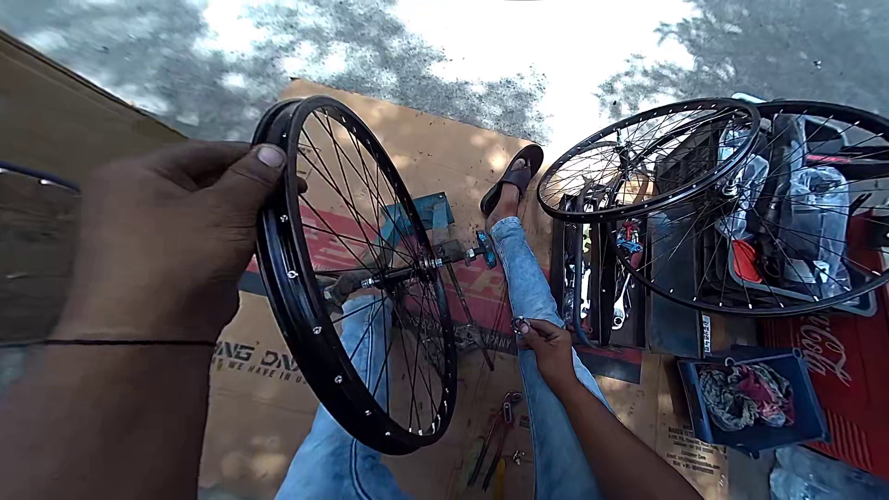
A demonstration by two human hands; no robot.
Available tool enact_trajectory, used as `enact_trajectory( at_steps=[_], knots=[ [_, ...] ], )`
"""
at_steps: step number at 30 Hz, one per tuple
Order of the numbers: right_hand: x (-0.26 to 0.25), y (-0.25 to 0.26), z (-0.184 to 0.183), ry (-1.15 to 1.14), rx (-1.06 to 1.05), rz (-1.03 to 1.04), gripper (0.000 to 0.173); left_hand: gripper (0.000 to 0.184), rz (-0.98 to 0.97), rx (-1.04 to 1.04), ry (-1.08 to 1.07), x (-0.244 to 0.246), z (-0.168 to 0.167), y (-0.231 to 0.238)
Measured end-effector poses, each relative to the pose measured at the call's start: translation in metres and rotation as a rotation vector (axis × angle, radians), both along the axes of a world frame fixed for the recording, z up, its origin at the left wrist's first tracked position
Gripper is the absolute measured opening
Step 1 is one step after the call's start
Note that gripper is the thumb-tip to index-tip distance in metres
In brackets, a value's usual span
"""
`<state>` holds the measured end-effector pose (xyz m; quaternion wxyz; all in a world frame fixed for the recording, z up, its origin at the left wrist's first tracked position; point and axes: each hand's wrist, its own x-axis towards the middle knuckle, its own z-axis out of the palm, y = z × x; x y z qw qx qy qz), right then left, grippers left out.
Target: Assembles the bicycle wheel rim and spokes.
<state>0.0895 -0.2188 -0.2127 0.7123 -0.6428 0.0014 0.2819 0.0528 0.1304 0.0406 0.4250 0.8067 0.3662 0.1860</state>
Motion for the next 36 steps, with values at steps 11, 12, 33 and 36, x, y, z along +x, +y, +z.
enact_trajectory(
  at_steps=[11, 12, 33, 36],
  knots=[
    [-0.009, -0.017, 0.015, 0.007, 0.013, 0.088, 0.019, 0.050, 0.218, 0.092, -0.112, -0.124, -0.052, -0.082],
    [-0.010, -0.021, 0.016, 0.007, 0.018, 0.113, 0.019, 0.055, 0.201, -0.008, 0.086, -0.146, -0.068, -0.111],
    [-0.003, 0.006, 0.046, -0.522, 0.165, 0.398, 0.018, 0.042, 0.078, -0.016, 0.164, -0.187, -0.198, -0.235],
    [0.000, 0.038, 0.059, -0.759, 0.293, 0.487, 0.017, 0.047, 0.026, -0.096, -0.128, -0.187, -0.162, -0.236]
  ],
)
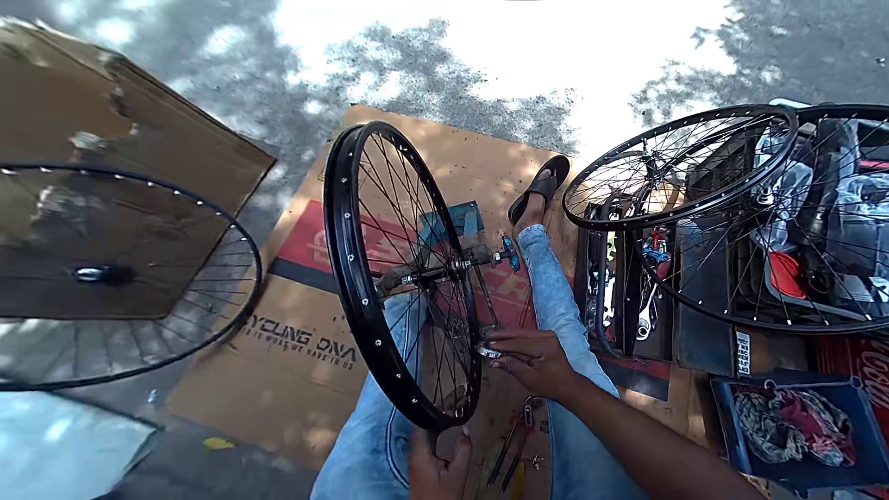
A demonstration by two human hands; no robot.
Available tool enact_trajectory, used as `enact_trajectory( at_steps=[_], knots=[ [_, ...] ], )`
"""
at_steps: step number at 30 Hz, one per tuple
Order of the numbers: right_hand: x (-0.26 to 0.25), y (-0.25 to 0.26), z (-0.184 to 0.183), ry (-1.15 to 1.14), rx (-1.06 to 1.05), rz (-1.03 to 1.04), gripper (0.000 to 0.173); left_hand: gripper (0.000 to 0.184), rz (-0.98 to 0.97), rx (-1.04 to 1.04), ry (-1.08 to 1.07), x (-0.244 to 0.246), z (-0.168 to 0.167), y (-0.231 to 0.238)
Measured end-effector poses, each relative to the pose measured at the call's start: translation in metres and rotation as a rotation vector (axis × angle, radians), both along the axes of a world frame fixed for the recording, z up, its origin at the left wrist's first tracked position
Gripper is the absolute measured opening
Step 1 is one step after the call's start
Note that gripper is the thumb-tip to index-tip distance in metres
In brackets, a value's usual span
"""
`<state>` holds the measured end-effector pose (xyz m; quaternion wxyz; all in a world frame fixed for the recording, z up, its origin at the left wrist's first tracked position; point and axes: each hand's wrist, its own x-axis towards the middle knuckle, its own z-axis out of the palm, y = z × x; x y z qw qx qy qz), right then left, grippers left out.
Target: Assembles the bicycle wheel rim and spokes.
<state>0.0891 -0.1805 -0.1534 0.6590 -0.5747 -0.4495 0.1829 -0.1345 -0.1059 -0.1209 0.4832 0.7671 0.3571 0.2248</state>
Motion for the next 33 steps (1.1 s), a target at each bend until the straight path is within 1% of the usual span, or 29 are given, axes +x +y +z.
enact_trajectory(
  at_steps=[1, 4, 6, 8, 11, 14, 17, 18, 26, 29, 33],
  knots=[
    [0.000, 0.010, 0.005, -0.079, 0.034, 0.024, 0.017, 0.050, -0.022, -0.031, -0.074, 0.001, 0.010, 0.001],
    [0.002, 0.038, 0.020, -0.352, 0.122, 0.065, 0.018, 0.043, 0.013, -0.089, -0.222, 0.014, 0.041, 0.010],
    [0.004, 0.056, 0.024, -0.486, 0.178, 0.049, 0.018, 0.044, 0.055, -0.079, -0.288, 0.028, 0.060, 0.018],
    [0.008, 0.072, 0.027, -0.519, 0.243, 0.022, 0.017, 0.045, 0.088, 0.002, -0.317, 0.044, 0.076, 0.028],
    [0.019, 0.093, 0.039, -0.522, 0.303, 0.008, 0.017, 0.034, 0.178, 0.080, -0.382, 0.067, 0.087, 0.043],
    [0.029, 0.110, 0.053, -0.573, 0.352, 0.029, 0.016, 0.027, 0.305, 0.227, -0.374, 0.088, 0.091, 0.054],
    [0.034, 0.122, 0.054, -0.549, 0.400, 0.042, 0.016, 0.020, 0.419, 0.314, -0.344, 0.102, 0.093, 0.062],
    [0.034, 0.124, 0.052, -0.547, 0.407, 0.038, 0.016, 0.020, 0.429, 0.323, -0.344, 0.103, 0.092, 0.063],
    [0.017, 0.124, 0.034, -0.385, 0.440, -0.011, 0.017, 0.029, 0.382, 0.275, -0.362, 0.100, 0.088, 0.065],
    [0.014, 0.130, 0.034, -0.236, 0.474, 0.065, 0.015, 0.029, 0.381, 0.256, -0.373, 0.099, 0.088, 0.068],
    [0.015, 0.136, 0.042, -0.097, 0.514, 0.250, 0.018, 0.027, 0.343, 0.249, -0.375, 0.101, 0.092, 0.069]
  ],
)
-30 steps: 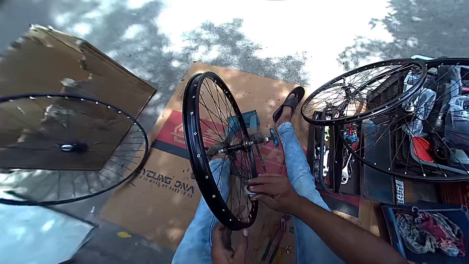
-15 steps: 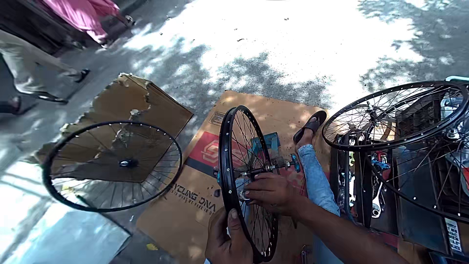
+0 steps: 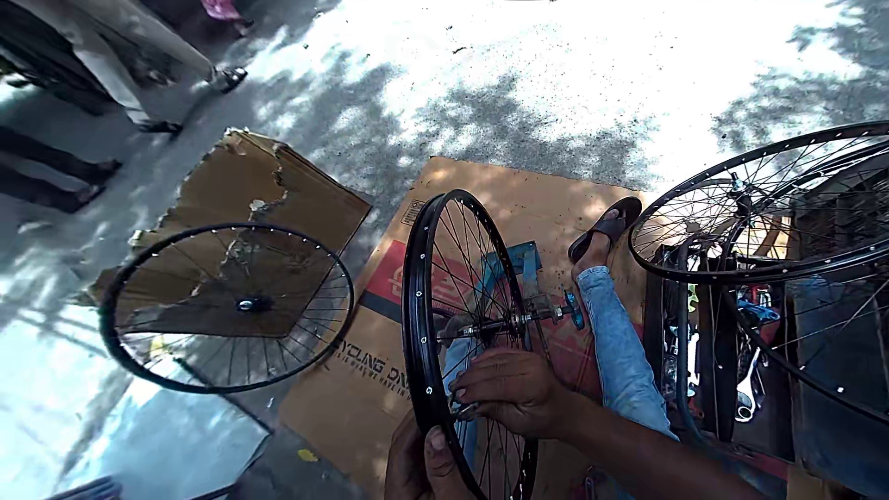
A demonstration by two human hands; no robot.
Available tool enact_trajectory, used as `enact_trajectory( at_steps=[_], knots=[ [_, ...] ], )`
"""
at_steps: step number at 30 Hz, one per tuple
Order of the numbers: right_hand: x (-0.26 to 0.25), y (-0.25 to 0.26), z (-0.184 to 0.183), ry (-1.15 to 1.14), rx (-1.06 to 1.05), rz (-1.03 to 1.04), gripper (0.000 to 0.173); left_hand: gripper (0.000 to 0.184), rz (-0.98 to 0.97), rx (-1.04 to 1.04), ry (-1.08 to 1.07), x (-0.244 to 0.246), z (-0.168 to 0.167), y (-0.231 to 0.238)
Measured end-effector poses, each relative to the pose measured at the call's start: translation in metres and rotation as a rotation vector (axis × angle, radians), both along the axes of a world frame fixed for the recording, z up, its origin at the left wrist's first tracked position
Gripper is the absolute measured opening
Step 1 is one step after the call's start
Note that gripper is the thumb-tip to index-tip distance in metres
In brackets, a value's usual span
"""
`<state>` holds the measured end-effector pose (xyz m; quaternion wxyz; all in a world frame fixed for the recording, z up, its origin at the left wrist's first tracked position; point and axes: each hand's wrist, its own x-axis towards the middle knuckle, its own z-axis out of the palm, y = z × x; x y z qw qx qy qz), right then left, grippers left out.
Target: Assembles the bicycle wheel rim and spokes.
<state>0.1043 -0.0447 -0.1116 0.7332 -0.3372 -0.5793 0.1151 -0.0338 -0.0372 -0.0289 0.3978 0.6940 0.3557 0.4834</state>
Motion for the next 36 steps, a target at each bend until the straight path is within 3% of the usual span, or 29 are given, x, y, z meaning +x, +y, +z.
enact_trajectory(
  at_steps=[5, 11, 15, 19, 22, 24, 27, 30, 33, 36],
  knots=[
    [0.019, -0.001, 0.015, -0.054, -0.164, 0.251, 0.029, 0.022, 0.090, 0.037, 0.082, 0.000, -0.001, -0.005],
    [0.030, 0.010, 0.020, -0.103, -0.221, 0.401, 0.033, 0.021, 0.120, 0.037, 0.057, 0.002, -0.002, -0.003],
    [0.031, 0.008, 0.016, -0.279, -0.073, 0.136, 0.033, 0.022, 0.125, 0.005, 0.052, 0.005, 0.006, -0.006],
    [0.007, 0.006, 0.012, -0.153, 0.023, -0.149, 0.009, 0.022, 0.099, 0.000, 0.001, 0.008, 0.002, -0.008],
    [-0.021, 0.010, 0.009, -0.077, 0.019, -0.393, 0.020, 0.029, 0.083, -0.015, -0.027, 0.007, 0.000, -0.004],
    [-0.026, 0.014, 0.008, -0.059, -0.004, -0.426, 0.022, 0.034, 0.089, -0.030, -0.029, 0.005, 0.000, 0.000],
    [0.004, 0.006, 0.010, -0.178, -0.078, -0.036, 0.018, 0.045, 0.136, -0.019, -0.041, 0.005, 0.001, 0.000],
    [0.049, 0.000, 0.028, -0.320, -0.196, 0.351, 0.028, 0.062, 0.146, -0.070, -0.077, 0.011, 0.007, -0.007],
    [0.069, -0.001, 0.043, -0.433, -0.199, 0.417, 0.026, 0.064, 0.181, -0.100, -0.098, 0.019, 0.014, -0.017],
    [0.060, -0.001, 0.037, -0.410, -0.139, 0.324, 0.024, 0.059, 0.162, -0.117, -0.132, 0.016, 0.011, -0.014]
  ],
)
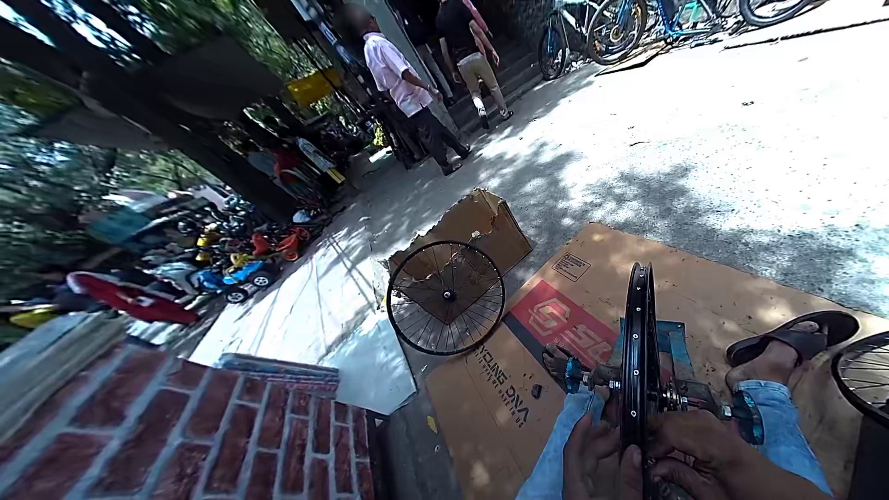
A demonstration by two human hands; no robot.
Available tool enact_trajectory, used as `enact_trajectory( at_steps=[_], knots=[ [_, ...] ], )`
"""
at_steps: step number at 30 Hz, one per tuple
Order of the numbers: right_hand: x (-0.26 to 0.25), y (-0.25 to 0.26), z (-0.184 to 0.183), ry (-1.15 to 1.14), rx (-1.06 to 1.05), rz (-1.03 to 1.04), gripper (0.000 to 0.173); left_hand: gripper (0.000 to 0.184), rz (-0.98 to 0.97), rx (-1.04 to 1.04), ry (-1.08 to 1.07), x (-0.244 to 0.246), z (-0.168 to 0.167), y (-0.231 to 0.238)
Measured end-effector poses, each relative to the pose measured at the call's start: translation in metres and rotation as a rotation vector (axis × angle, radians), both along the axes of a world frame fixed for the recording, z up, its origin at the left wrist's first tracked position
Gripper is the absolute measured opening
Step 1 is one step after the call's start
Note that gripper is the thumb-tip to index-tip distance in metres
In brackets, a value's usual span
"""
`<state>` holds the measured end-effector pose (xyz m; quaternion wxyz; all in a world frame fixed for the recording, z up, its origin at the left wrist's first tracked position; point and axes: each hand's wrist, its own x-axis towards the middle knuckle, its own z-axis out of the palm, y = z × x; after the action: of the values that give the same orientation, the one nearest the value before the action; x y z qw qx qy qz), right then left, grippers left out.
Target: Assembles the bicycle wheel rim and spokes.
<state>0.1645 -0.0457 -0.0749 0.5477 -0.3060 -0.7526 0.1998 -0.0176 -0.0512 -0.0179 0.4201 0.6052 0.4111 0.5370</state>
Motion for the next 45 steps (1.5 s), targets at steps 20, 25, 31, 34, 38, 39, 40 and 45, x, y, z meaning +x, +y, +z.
enact_trajectory(
  at_steps=[20, 25, 31, 34, 38, 39, 40, 45],
  knots=[
    [-0.032, 0.006, -0.009, 0.515, -0.199, -0.596, 0.044, 0.035, -0.173, -0.083, 0.271, 0.013, 0.047, 0.048],
    [-0.056, 0.032, -0.031, 0.524, -0.134, -0.555, 0.038, 0.024, -0.165, -0.154, 0.310, 0.025, 0.045, 0.073],
    [-0.043, 0.029, -0.028, 0.583, -0.185, -0.380, 0.044, 0.030, -0.143, -0.213, 0.215, 0.034, 0.042, 0.065],
    [-0.039, 0.031, -0.004, 0.632, -0.173, -0.315, 0.043, 0.032, -0.126, -0.203, 0.205, 0.038, 0.041, 0.060],
    [-0.047, 0.036, 0.002, 0.685, -0.164, -0.312, 0.044, 0.022, -0.105, -0.175, 0.281, 0.034, 0.039, 0.062],
    [-0.049, 0.036, 0.001, 0.700, -0.161, -0.315, 0.041, 0.020, -0.107, -0.167, 0.280, 0.033, 0.037, 0.063],
    [-0.052, 0.034, -0.002, 0.703, -0.151, -0.339, 0.035, 0.019, -0.108, -0.166, 0.280, 0.033, 0.037, 0.063],
    [-0.054, 0.036, -0.010, 0.555, 0.051, -0.761, 0.017, 0.037, -0.089, -0.152, 0.242, 0.035, 0.034, 0.056]
  ],
)
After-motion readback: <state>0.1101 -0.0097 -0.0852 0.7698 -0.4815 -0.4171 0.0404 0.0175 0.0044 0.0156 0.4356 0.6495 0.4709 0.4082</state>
